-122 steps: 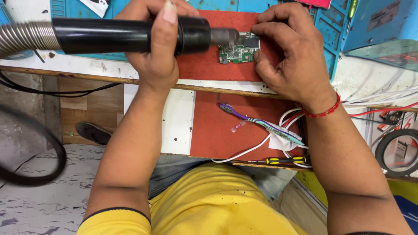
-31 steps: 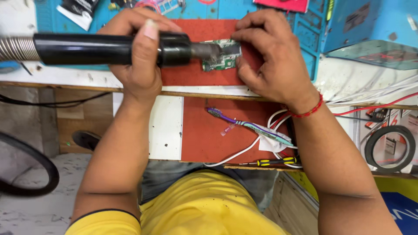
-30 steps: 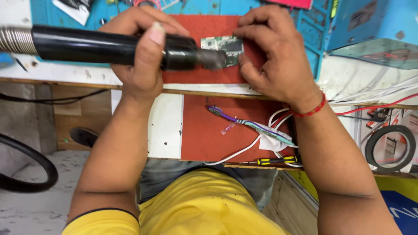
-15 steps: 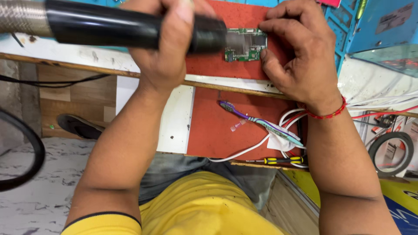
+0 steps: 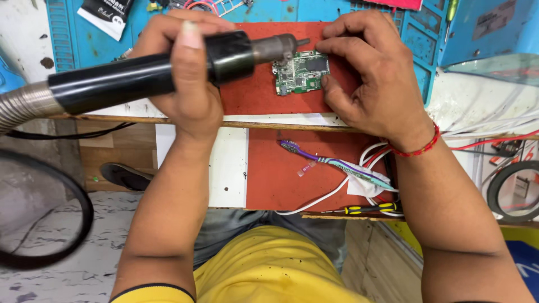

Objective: The person uses a brush to clean a circuit board and then applies heat to it with a hot air rework station.

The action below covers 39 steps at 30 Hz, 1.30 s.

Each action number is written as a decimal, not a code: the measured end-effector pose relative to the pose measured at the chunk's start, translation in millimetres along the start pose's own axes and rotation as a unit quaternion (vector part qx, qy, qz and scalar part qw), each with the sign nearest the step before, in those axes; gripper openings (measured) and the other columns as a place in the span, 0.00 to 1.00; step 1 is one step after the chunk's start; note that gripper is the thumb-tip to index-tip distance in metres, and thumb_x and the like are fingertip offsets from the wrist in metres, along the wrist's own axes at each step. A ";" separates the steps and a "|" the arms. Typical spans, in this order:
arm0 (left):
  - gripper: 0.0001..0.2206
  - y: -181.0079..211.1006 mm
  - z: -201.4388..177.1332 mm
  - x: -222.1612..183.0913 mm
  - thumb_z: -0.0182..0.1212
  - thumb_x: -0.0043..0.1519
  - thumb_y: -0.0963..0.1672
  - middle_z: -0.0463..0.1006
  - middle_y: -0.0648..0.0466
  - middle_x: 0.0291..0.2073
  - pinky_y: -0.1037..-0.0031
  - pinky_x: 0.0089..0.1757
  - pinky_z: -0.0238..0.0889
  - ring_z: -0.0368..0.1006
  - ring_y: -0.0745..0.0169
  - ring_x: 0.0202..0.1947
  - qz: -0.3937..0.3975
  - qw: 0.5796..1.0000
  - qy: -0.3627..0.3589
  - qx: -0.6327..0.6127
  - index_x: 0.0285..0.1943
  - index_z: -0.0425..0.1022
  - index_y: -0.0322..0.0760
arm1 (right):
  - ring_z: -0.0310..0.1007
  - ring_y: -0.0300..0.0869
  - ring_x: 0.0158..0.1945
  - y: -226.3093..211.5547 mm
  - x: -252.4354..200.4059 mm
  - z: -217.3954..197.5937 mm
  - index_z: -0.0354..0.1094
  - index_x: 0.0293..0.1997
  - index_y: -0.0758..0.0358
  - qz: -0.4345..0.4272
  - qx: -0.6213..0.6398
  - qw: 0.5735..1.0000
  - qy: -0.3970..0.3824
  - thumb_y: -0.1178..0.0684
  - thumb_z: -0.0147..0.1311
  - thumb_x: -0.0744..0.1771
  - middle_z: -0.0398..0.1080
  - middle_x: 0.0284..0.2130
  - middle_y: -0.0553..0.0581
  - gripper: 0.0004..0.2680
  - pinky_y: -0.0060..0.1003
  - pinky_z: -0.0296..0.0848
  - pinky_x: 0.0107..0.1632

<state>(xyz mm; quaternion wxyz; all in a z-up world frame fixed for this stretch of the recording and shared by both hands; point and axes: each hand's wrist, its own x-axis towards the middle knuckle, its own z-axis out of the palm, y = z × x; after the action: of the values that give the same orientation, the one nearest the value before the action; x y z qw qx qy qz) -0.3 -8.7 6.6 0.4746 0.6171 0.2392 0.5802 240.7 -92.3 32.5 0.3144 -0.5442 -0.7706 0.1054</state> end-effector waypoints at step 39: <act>0.13 -5.0 -5.9 3.4 0.53 0.74 0.45 0.80 0.44 0.36 0.74 0.43 0.72 0.77 0.62 0.35 0.024 1.000 -0.011 0.003 0.41 0.70 0.27 | 0.70 0.51 0.58 0.6 -1.5 4.2 0.72 0.52 0.67 0.043 -0.004 0.999 0.025 0.62 0.60 0.64 0.68 0.53 0.61 0.12 0.41 0.71 0.62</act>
<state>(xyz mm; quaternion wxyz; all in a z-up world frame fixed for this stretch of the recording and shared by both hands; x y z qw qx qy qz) -3.8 -1.9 3.2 0.4614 0.6304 0.2207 0.5839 239.0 -92.7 28.4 0.3265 -0.5804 -0.7390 0.1019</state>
